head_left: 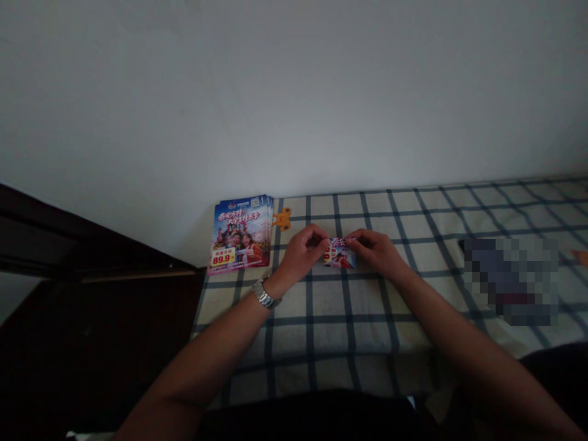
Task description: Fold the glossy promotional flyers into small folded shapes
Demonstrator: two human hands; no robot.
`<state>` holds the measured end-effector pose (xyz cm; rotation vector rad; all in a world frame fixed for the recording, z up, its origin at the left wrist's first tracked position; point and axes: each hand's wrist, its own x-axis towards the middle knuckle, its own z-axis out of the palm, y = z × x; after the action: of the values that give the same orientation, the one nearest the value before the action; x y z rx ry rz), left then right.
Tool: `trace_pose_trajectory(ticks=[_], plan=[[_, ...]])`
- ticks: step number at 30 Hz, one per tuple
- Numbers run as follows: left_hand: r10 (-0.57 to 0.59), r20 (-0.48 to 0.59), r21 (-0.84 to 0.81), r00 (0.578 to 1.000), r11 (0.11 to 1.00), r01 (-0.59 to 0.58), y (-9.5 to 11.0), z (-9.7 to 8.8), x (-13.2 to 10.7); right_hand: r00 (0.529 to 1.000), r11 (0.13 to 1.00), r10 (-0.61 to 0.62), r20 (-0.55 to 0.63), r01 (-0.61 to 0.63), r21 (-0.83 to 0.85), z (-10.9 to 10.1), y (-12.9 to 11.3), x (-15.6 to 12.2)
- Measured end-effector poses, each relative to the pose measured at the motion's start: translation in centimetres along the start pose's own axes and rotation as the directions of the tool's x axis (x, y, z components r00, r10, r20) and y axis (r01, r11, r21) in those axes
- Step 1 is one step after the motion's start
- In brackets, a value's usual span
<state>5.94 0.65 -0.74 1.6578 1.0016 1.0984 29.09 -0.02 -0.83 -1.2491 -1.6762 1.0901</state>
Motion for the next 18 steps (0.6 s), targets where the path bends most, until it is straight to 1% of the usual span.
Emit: trace_pose_trajectory(ticks=[3, 10, 18], plan=[[0.003, -0.003, 0.019, 1.0, 1.0, -0.003, 0.04, -0.02, -0.03, 1.0, 1.0, 0.014, -0.013, -0.014, 0.007, -0.02, -0.34, 0.03], [0.007, -0.043, 0.018, 0.999, 1.0, -0.006, -0.16, -0.16, -0.33, 0.997, 0.993, 0.052, -0.058, -0.046, 0.105, -0.11, -0.71, 0.16], [-0.002, -0.055, 0.01, 0.998, 1.0, 0.002, -0.15, 0.0, -0.37, 0.998, 0.99, 0.032, -0.062, -0.023, 0.141, 0.02, -0.43, 0.11]])
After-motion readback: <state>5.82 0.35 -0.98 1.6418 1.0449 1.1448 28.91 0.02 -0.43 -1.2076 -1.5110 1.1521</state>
